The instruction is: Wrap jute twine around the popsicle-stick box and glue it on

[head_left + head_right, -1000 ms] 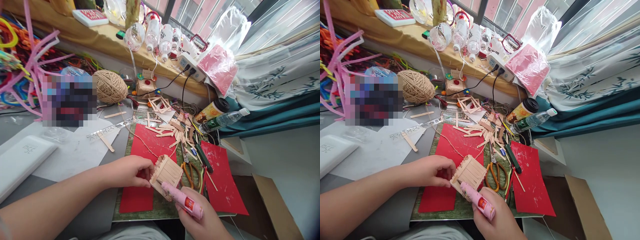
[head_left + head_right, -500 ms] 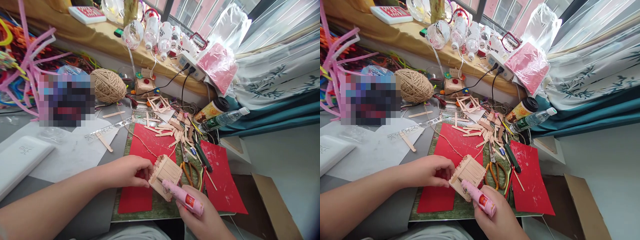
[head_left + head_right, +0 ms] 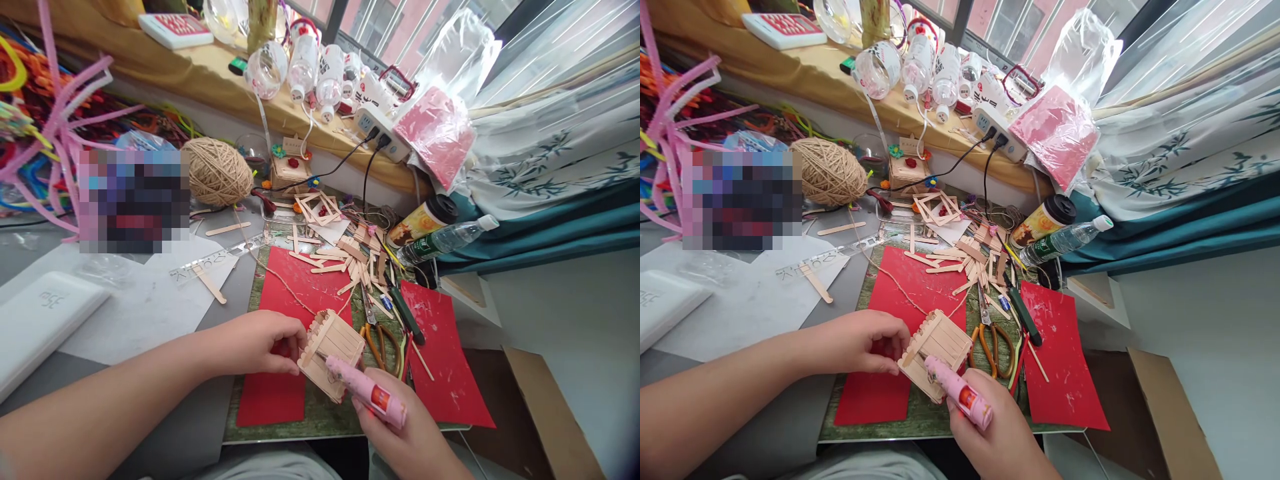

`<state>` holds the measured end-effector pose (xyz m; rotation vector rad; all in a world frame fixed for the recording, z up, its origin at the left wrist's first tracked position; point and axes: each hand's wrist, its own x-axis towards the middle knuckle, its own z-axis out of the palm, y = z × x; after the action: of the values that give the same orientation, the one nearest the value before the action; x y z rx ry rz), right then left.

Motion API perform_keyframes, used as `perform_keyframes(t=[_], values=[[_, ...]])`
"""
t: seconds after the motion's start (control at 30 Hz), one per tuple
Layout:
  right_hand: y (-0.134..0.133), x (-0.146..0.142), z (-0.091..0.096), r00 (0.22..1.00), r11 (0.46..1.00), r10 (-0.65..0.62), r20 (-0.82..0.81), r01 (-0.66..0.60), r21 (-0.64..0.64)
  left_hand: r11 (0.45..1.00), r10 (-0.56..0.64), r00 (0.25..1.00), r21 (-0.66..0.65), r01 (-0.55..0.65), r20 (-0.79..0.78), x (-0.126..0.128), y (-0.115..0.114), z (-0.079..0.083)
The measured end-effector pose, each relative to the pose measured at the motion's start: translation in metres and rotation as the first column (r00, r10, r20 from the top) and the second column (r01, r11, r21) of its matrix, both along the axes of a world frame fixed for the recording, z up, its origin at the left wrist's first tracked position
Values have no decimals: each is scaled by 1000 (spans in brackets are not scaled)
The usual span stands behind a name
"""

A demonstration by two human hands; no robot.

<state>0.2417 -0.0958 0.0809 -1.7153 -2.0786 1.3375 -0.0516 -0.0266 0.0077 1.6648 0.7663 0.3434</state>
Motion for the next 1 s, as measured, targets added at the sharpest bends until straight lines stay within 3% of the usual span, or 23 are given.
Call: perform_keyframes(t=[0.3,0.63,1.0], values=[[2,3,-3,1000,1000,-14,-4,14,-8,1000,-4,1000,7,4,10,0,2,-3],[3,-4,8,998,1000,-17,-57,18,16,1000,0,1000,0,0,12,0,1,-3],[6,0,3,998,999,-49,-50,49,-3,1000,-8,1000,17,7,18,-1,1,-5]])
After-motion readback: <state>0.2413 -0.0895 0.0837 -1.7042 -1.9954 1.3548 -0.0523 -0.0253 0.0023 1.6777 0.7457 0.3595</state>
